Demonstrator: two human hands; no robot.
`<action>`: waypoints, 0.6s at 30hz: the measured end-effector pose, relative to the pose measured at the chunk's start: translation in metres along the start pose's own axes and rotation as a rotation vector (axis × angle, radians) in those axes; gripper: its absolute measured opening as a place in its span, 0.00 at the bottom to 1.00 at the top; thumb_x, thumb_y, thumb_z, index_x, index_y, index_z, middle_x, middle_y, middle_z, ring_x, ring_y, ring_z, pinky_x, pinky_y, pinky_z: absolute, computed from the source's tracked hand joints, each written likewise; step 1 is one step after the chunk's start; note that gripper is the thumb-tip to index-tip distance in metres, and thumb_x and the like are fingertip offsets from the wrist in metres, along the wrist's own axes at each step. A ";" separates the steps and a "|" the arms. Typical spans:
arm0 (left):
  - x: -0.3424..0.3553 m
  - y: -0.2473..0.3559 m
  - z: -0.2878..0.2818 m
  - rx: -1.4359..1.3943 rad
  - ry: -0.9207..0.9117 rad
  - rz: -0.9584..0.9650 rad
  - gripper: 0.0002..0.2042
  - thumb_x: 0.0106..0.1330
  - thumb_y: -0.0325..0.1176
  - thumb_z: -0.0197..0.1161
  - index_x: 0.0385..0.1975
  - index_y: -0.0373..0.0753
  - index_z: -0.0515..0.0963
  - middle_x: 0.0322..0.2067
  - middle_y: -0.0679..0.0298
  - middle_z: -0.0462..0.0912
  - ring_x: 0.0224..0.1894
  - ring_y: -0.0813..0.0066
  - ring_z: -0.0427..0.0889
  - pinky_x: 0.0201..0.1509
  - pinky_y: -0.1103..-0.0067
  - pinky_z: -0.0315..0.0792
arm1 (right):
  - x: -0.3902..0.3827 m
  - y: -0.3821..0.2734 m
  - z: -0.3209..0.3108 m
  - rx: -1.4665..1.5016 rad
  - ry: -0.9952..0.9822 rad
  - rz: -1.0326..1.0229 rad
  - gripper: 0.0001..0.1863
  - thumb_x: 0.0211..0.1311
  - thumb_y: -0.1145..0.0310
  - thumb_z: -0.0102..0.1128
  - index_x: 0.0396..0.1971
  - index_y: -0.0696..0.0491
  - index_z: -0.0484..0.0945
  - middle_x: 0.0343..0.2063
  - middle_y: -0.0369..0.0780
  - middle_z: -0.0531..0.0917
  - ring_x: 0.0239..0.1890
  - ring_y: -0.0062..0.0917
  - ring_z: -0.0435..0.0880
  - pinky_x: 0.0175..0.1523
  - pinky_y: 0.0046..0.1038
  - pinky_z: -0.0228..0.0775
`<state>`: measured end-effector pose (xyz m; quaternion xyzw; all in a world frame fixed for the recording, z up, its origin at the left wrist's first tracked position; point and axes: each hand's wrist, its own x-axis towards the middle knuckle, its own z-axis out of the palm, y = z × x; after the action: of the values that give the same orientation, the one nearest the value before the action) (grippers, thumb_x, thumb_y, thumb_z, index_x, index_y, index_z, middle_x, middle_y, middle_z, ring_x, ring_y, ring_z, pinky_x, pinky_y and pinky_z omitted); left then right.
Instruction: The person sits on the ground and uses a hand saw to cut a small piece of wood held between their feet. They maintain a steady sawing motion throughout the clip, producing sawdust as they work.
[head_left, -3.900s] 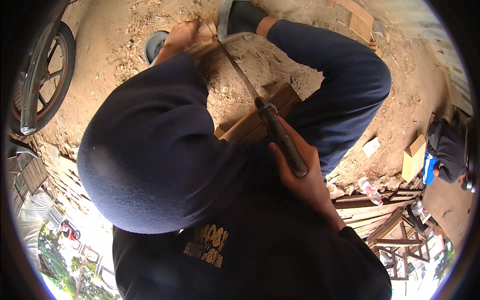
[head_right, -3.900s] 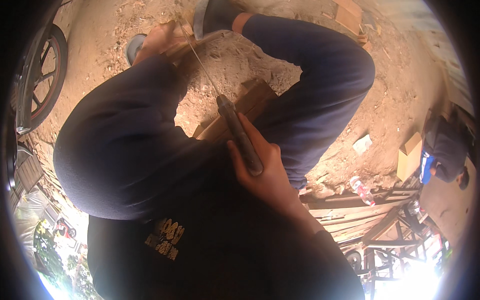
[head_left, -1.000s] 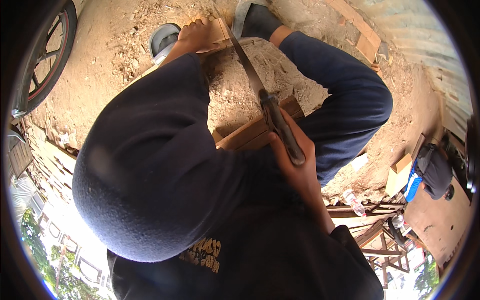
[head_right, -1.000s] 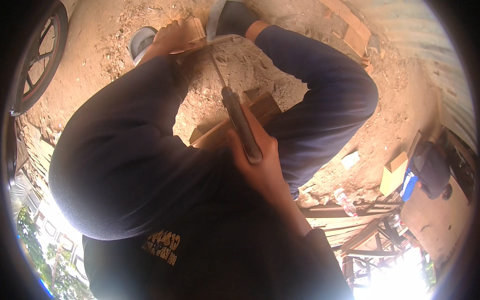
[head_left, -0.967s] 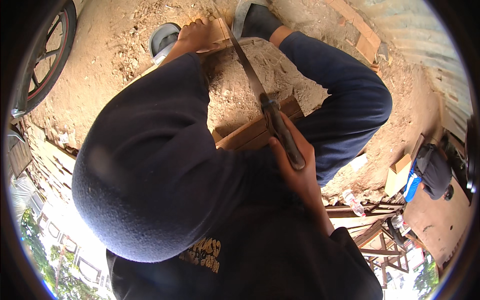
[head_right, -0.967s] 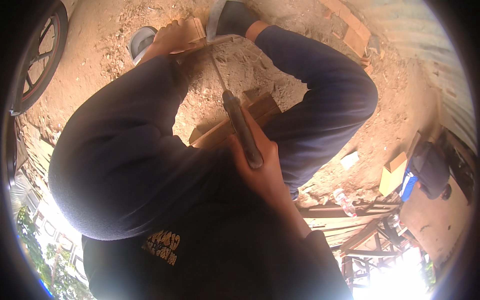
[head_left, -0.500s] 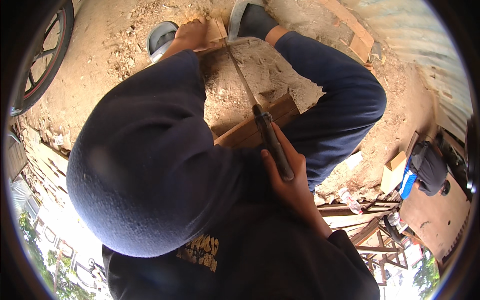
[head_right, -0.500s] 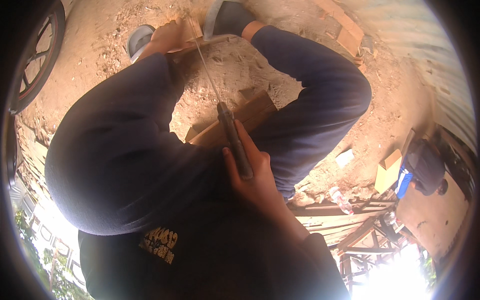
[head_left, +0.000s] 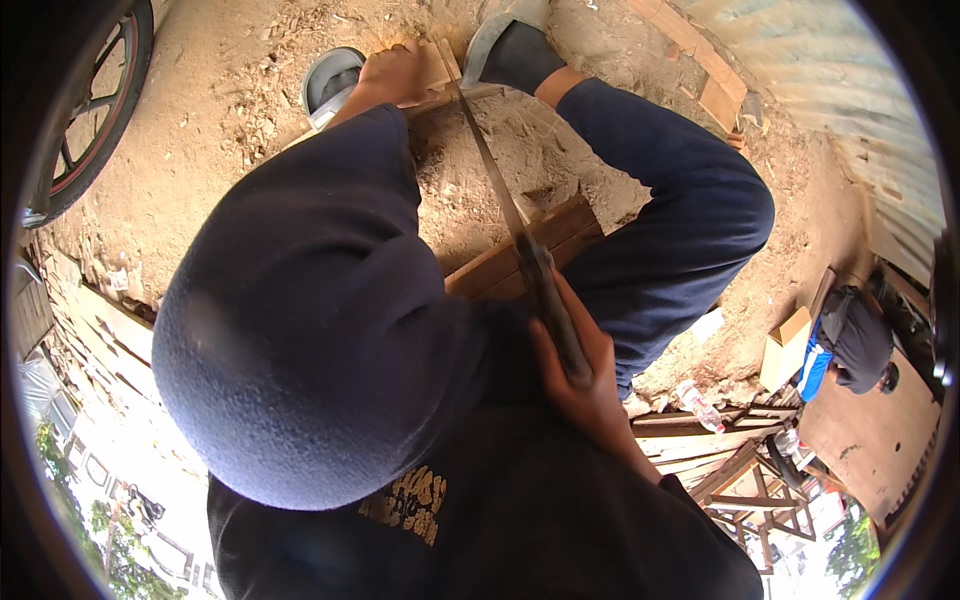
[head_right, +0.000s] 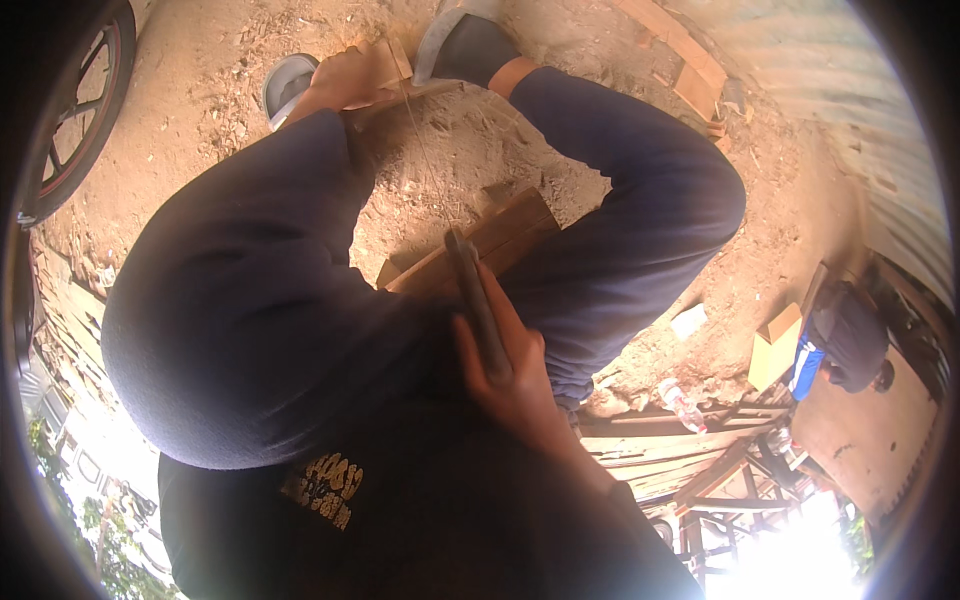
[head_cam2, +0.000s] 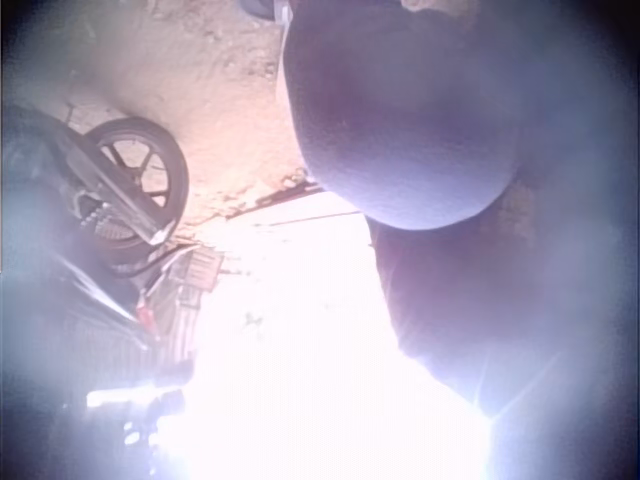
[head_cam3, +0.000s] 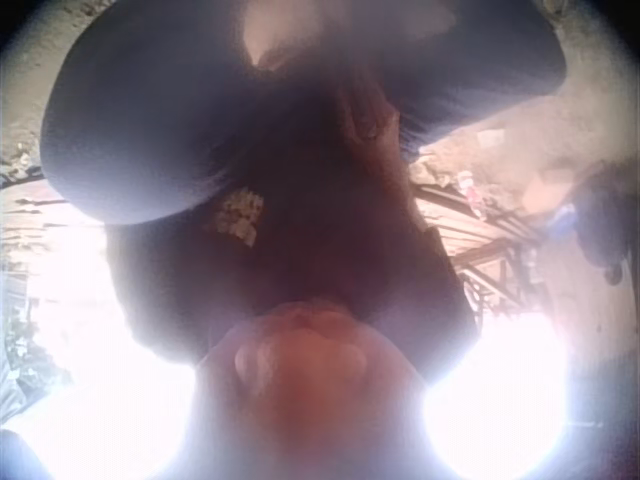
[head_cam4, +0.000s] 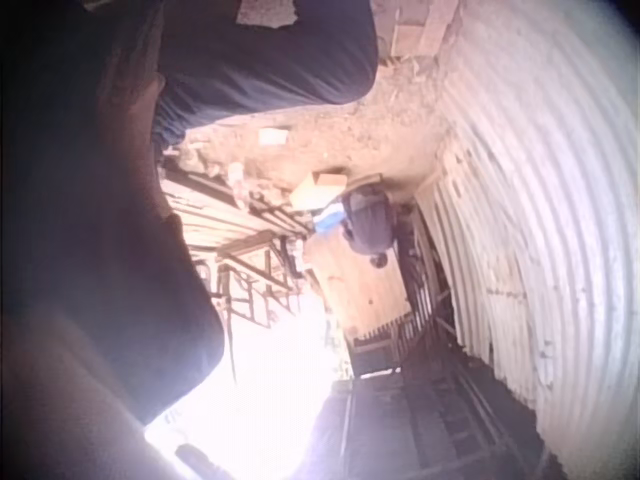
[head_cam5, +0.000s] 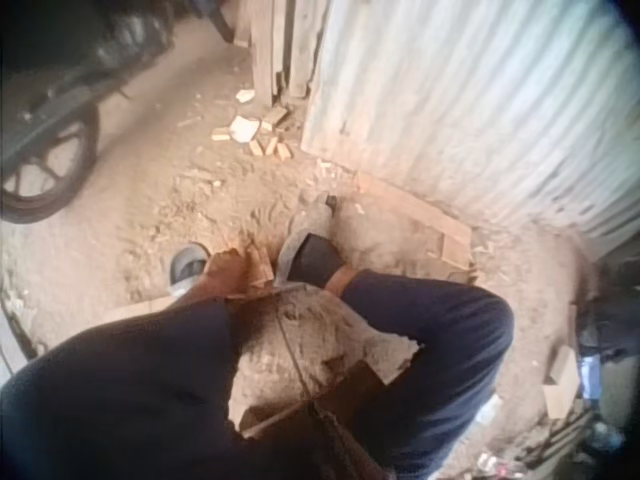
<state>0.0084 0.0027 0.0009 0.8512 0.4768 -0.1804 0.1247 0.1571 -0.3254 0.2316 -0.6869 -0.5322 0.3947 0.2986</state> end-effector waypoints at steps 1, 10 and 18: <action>-0.002 -0.002 -0.004 -0.010 -0.022 -0.004 0.44 0.52 0.63 0.69 0.52 0.27 0.65 0.47 0.44 0.81 0.49 0.50 0.83 0.52 0.65 0.77 | -0.007 -0.003 -0.003 0.039 -0.006 0.059 0.27 0.63 0.80 0.57 0.63 0.62 0.65 0.51 0.55 0.80 0.47 0.42 0.85 0.50 0.27 0.76; 0.000 -0.004 -0.001 -0.022 0.007 0.032 0.44 0.51 0.63 0.69 0.52 0.26 0.64 0.47 0.43 0.79 0.50 0.48 0.82 0.53 0.63 0.77 | 0.040 -0.001 0.000 0.173 -0.058 0.160 0.25 0.65 0.78 0.55 0.61 0.66 0.67 0.55 0.54 0.78 0.60 0.34 0.78 0.62 0.27 0.67; 0.003 -0.001 0.006 0.023 0.057 0.079 0.43 0.53 0.63 0.68 0.54 0.28 0.63 0.51 0.45 0.77 0.52 0.52 0.81 0.55 0.65 0.77 | 0.056 -0.011 -0.005 0.199 -0.097 0.251 0.25 0.64 0.78 0.57 0.61 0.65 0.67 0.55 0.54 0.78 0.59 0.37 0.79 0.61 0.29 0.69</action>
<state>0.0079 0.0026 -0.0058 0.8756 0.4440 -0.1564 0.1084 0.1625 -0.2686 0.2309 -0.6950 -0.4142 0.5126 0.2875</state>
